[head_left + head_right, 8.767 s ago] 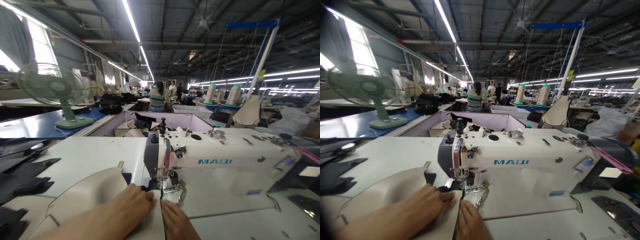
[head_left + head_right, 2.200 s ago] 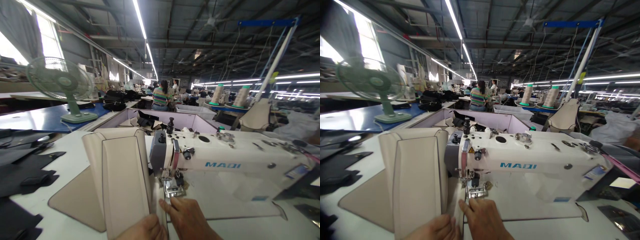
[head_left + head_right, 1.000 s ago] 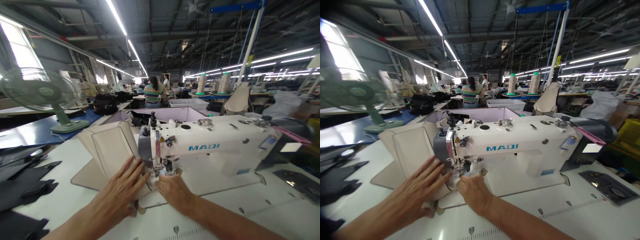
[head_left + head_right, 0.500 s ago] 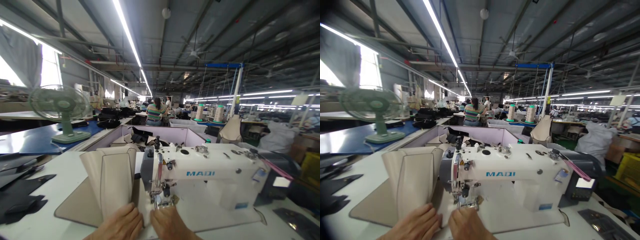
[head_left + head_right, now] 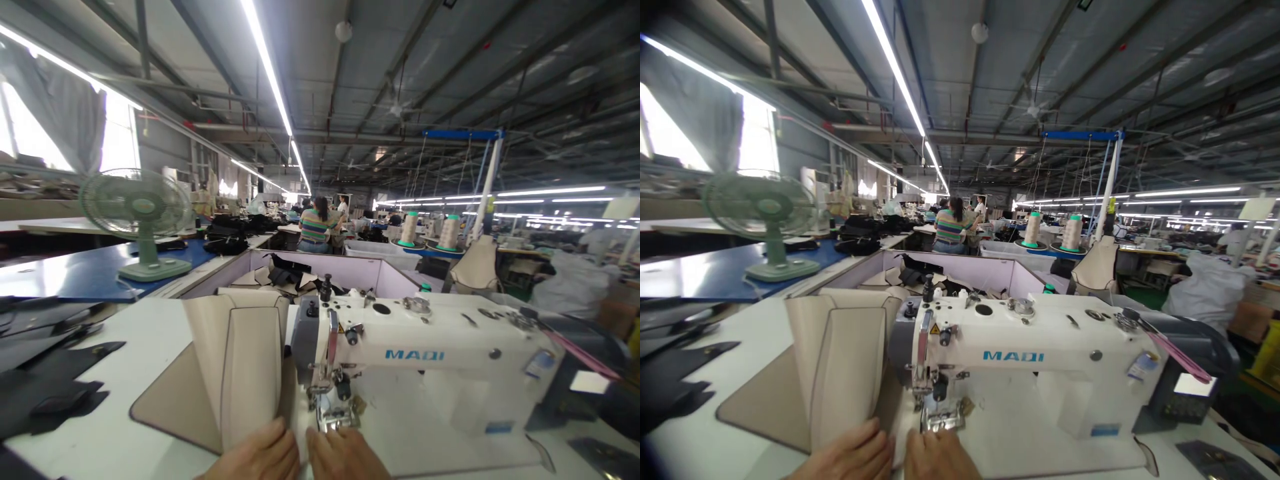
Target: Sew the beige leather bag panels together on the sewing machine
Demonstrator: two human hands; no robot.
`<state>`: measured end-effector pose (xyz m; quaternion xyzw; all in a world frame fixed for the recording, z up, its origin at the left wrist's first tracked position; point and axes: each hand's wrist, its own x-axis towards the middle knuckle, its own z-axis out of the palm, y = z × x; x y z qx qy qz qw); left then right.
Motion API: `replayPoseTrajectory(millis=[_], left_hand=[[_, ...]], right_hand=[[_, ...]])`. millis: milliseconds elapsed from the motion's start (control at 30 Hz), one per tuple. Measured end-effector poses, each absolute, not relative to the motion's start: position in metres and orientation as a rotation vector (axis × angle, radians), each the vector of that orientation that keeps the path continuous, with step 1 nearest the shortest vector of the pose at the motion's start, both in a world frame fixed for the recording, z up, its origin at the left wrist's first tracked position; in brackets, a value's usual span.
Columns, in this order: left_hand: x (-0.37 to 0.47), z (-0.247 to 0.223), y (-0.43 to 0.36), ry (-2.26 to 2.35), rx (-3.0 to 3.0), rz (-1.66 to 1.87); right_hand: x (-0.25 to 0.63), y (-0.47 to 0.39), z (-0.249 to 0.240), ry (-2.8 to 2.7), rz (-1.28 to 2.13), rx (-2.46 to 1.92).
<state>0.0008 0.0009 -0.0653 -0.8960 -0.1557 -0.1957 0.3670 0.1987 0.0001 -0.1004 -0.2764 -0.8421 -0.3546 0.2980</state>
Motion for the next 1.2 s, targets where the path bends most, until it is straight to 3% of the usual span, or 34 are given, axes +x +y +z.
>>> replayPoseTrajectory(millis=[300, 533, 1200], left_hand=[[-0.004, -0.061, -0.006, -0.288, -2.346, -0.463], [-0.007, -0.068, 0.004, -0.278, -2.35, -0.493], [-0.003, -0.067, 0.044, -0.337, -2.419, -0.285]], right_hand=[[0.21, -0.034, -0.11, -2.414, -0.738, -1.073], [0.207, -0.023, -0.128, -2.322, -0.773, -1.085], [0.209, -0.007, -0.114, -2.389, -0.704, -1.121]])
